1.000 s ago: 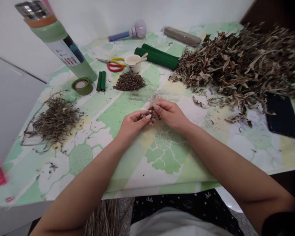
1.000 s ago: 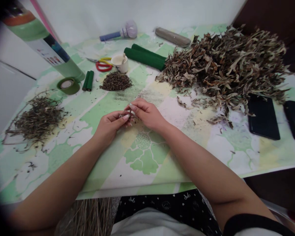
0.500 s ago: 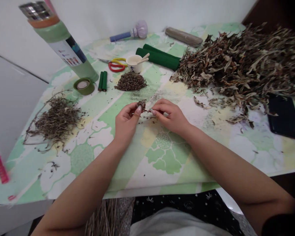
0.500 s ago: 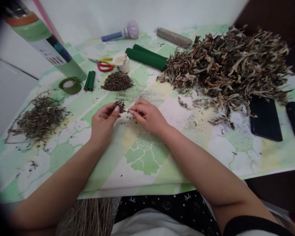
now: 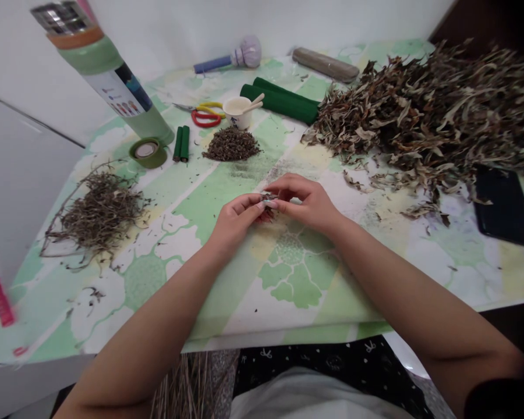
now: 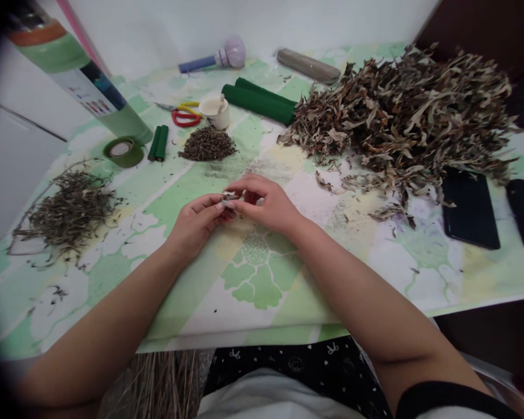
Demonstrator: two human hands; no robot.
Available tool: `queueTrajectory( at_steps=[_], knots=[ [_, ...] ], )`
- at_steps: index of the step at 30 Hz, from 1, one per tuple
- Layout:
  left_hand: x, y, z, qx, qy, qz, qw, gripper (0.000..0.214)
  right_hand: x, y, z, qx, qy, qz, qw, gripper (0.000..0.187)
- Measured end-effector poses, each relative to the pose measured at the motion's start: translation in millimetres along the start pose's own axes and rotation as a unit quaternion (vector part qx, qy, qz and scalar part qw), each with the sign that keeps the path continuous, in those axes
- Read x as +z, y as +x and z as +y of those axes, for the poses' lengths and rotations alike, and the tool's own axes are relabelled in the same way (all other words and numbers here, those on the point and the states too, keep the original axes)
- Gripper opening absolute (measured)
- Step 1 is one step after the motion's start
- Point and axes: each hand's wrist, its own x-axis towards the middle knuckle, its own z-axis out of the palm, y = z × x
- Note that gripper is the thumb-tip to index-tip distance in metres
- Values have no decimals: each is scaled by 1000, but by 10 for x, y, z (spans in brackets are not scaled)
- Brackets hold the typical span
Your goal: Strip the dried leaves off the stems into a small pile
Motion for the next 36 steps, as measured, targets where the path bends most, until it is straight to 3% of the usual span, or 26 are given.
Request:
queueTrajectory(
  at_steps=[6,15,22,25,30,36],
  knots=[
    [18,-11,28,-23,10,-22,999,16,33,17,-7,6,-21,25,999,25],
    [-3,1,23,-25,43,-5,999,9,45,27,8,87,39,59,994,32],
    [0,4,31,-23,37,5,999,9,34,30,-22,131,66,43,988,46],
    [6,2,33,-19,42,5,999,9,27,24,-3,103,24,18,994,49],
    [24,-1,52,-15,83,6,996,15,15,5,12,10,-115,-49,992,29],
    [30,-2,67,-20,85,29,996,20,8,9,10,-22,-158,-60,985,21]
  ],
)
